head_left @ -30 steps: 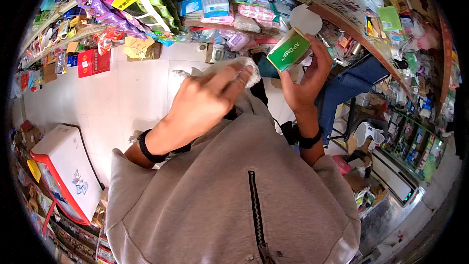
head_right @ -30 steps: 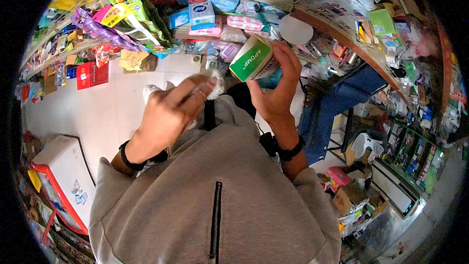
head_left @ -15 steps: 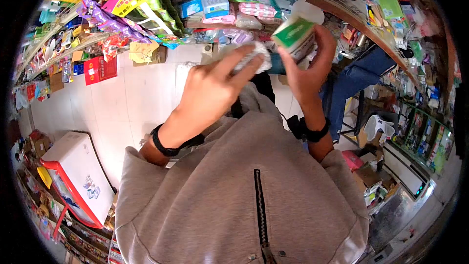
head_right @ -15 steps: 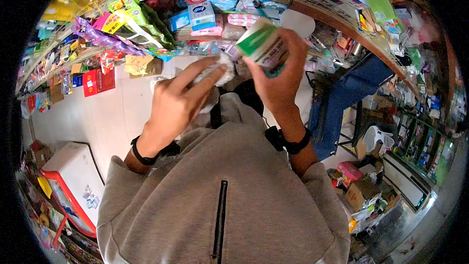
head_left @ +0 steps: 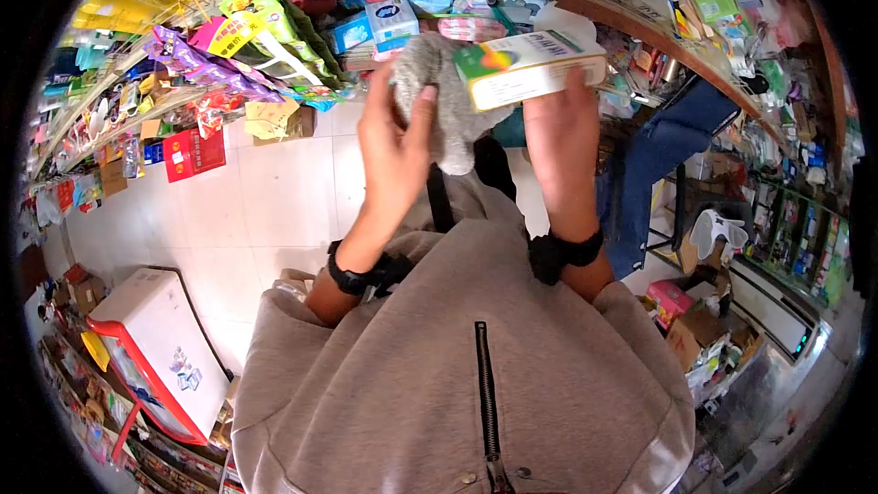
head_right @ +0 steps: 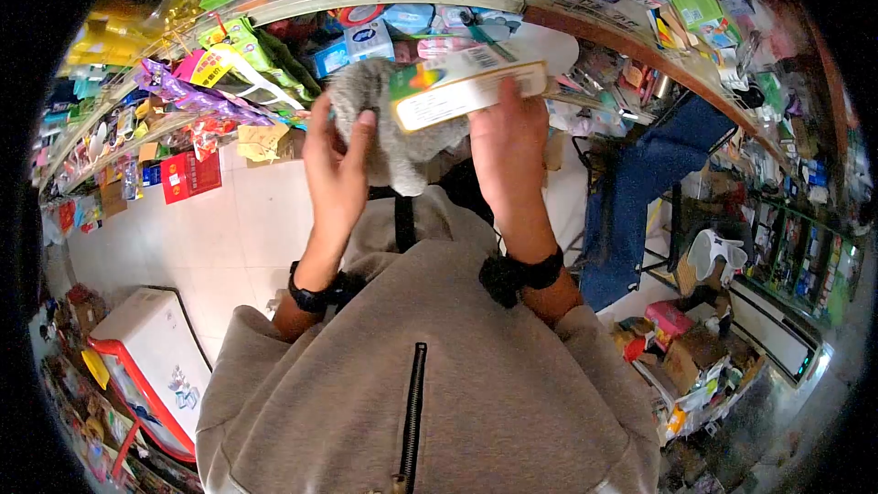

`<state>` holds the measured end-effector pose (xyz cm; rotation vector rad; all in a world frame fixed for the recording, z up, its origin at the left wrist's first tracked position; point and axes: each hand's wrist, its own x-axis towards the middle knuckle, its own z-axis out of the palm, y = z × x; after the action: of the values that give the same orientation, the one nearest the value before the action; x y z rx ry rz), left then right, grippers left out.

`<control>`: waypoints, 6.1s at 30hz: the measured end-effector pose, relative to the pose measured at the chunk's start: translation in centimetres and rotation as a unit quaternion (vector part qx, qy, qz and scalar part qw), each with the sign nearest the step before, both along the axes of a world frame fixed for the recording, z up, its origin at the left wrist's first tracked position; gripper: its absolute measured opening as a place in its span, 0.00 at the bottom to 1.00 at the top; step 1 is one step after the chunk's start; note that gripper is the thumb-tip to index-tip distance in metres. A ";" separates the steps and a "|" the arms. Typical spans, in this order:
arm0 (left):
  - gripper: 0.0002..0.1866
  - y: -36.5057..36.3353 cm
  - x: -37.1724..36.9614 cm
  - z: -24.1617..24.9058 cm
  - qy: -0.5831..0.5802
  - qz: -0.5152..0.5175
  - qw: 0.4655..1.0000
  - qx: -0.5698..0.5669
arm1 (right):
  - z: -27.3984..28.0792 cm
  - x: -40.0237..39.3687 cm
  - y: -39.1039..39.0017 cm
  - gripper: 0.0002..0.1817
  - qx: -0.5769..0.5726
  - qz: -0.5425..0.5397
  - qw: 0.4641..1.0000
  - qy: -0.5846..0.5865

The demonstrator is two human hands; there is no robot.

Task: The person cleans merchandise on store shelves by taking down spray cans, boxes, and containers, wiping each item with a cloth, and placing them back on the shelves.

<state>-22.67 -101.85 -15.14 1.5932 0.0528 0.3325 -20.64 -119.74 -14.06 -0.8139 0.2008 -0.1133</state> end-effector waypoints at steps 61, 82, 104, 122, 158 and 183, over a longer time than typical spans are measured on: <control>0.17 -21.0 -2.6 1.9 0.282 -0.058 0.929 -0.232 | 14.5 20.6 -41.4 0.38 -0.844 -0.025 0.479 -0.240; 0.28 -11.7 1.4 9.5 0.180 -0.258 0.905 -0.286 | 11.5 7.2 -16.5 0.07 -0.517 0.244 0.680 -0.458; 0.25 -9.9 2.9 -0.5 0.118 -0.072 0.919 -0.370 | 5.9 14.1 -6.0 0.11 -0.591 0.247 0.754 -0.146; 0.23 -4.2 -11.1 -5.2 0.234 -0.037 0.969 0.065 | 7.3 40.4 -16.9 0.25 -0.703 -0.148 0.675 -0.168; 0.25 -13.6 7.4 0.6 0.119 -0.176 0.858 -0.468 | 7.1 7.6 -11.7 0.33 -0.166 0.144 0.973 -0.076; 0.36 -17.8 5.9 5.7 0.059 -0.051 0.876 -0.476 | 7.1 4.7 -10.1 0.28 -0.448 0.080 0.877 -0.156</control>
<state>-16.72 -119.70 -9.47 0.6241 0.1947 0.0839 -15.95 -129.80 -6.92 -1.7183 -0.2566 -0.1836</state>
